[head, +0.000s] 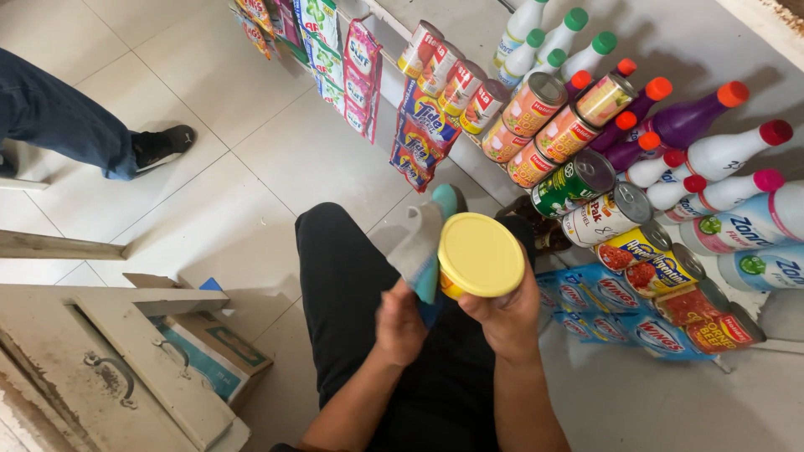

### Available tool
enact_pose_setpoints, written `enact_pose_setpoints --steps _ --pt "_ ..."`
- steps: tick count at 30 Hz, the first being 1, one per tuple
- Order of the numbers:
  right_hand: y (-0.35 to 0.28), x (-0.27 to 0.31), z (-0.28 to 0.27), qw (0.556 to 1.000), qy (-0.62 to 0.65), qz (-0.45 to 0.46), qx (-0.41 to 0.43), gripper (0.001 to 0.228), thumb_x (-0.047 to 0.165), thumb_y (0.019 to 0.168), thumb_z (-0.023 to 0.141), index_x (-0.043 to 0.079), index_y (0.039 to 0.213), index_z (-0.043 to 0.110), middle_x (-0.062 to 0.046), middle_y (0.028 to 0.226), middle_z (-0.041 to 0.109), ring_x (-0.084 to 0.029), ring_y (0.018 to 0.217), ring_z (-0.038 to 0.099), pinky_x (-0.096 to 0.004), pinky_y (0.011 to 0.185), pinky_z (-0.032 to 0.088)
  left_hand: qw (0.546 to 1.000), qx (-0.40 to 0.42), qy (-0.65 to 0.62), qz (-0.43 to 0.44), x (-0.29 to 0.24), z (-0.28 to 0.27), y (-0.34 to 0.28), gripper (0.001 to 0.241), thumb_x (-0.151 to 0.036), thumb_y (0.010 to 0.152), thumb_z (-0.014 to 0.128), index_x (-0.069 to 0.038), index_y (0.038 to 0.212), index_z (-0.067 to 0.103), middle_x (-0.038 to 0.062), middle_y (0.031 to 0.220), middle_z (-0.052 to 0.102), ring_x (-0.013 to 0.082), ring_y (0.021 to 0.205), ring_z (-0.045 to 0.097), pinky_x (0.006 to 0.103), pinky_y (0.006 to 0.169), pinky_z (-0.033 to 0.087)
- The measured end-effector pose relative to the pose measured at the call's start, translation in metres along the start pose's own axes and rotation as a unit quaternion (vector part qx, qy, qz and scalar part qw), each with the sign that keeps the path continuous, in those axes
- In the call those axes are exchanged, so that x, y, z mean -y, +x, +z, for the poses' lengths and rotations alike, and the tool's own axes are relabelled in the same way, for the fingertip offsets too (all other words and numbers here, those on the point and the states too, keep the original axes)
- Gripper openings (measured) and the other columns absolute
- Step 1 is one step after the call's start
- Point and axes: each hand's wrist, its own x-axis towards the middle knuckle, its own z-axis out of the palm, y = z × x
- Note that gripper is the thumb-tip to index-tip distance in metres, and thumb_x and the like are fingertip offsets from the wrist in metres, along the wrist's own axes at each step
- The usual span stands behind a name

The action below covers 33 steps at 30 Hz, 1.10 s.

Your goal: Cleaning yellow margarine containers with a cloth and placing them on a grocery store shelf.

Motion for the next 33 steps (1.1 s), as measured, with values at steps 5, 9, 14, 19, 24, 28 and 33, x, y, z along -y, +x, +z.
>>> enact_pose_setpoints --steps 5,9,14,19,24,28,33 --pt "0.008 0.019 0.008 1.000 -0.019 -0.008 0.005 0.114 0.002 0.052 0.096 -0.006 0.151 0.040 -0.026 0.128 0.064 -0.027 0.119 0.064 -0.042 0.098 0.055 0.975 -0.149 -0.162 -0.017 -0.001 -0.010 0.027 0.039 -0.019 0.099 0.047 0.004 0.068 0.053 0.024 0.076 0.044 0.0324 0.065 0.045 0.0402 0.071 0.040" --pt "0.013 0.037 0.024 0.997 -0.069 -0.002 0.015 0.120 0.006 0.041 0.101 -0.008 0.146 0.046 -0.028 0.131 0.064 -0.027 0.122 0.062 -0.041 0.101 0.053 0.990 0.017 -0.137 -0.010 -0.008 -0.009 0.037 0.039 0.006 0.077 0.078 0.020 0.109 0.061 0.039 0.125 0.057 0.0376 0.106 0.061 0.0451 0.091 0.052" --pt "0.001 0.030 0.023 0.998 -0.063 0.009 0.017 0.122 0.002 0.045 0.098 -0.008 0.151 0.039 -0.027 0.137 0.061 -0.026 0.127 0.057 -0.044 0.104 0.051 0.994 0.018 -0.072 -0.077 0.001 -0.022 0.012 0.079 -0.022 0.089 0.075 0.007 0.153 0.037 0.023 0.143 0.054 0.0243 0.126 0.052 0.0415 0.105 0.047" --pt "0.008 0.071 0.054 0.978 -0.111 0.038 0.174 0.109 0.029 0.086 0.078 0.004 0.162 0.003 -0.026 0.173 0.010 -0.038 0.160 0.019 -0.048 0.129 0.023 0.988 0.090 0.050 -0.116 0.031 -0.065 -0.028 0.048 -0.035 0.113 0.037 0.003 0.139 0.052 0.011 0.131 0.062 0.0185 0.110 0.060 0.0326 0.094 0.051" --pt "-0.006 0.060 0.053 0.991 -0.106 0.069 0.042 0.099 0.003 0.080 0.077 -0.004 0.160 0.020 -0.022 0.157 0.043 -0.027 0.135 0.054 -0.034 0.111 0.046 0.952 0.161 0.255 0.049 0.023 -0.054 -0.030 0.027 -0.001 0.101 0.039 0.006 0.124 0.052 0.018 0.120 0.059 0.0267 0.098 0.059 0.0362 0.089 0.050" --pt "-0.008 0.048 0.056 0.987 -0.153 0.024 -0.033 0.096 0.010 0.080 0.078 -0.002 0.159 0.024 -0.020 0.151 0.050 -0.025 0.126 0.060 -0.033 0.104 0.053 0.954 0.207 0.217 0.020 -0.023 -0.010 0.005 0.035 -0.013 0.105 0.039 0.006 0.133 0.047 0.020 0.132 0.055 0.0304 0.110 0.058 0.0390 0.099 0.048" --pt "-0.011 0.037 0.032 0.992 -0.102 0.002 -0.080 0.085 0.026 0.076 0.084 -0.007 0.144 0.044 -0.020 0.158 0.047 -0.020 0.124 0.058 -0.028 0.107 0.044 0.956 0.240 0.167 0.022 -0.042 0.005 0.020 0.083 -0.052 0.114 0.041 0.002 0.163 0.004 0.019 0.171 0.018 0.0366 0.160 0.024 0.0478 0.133 0.022"
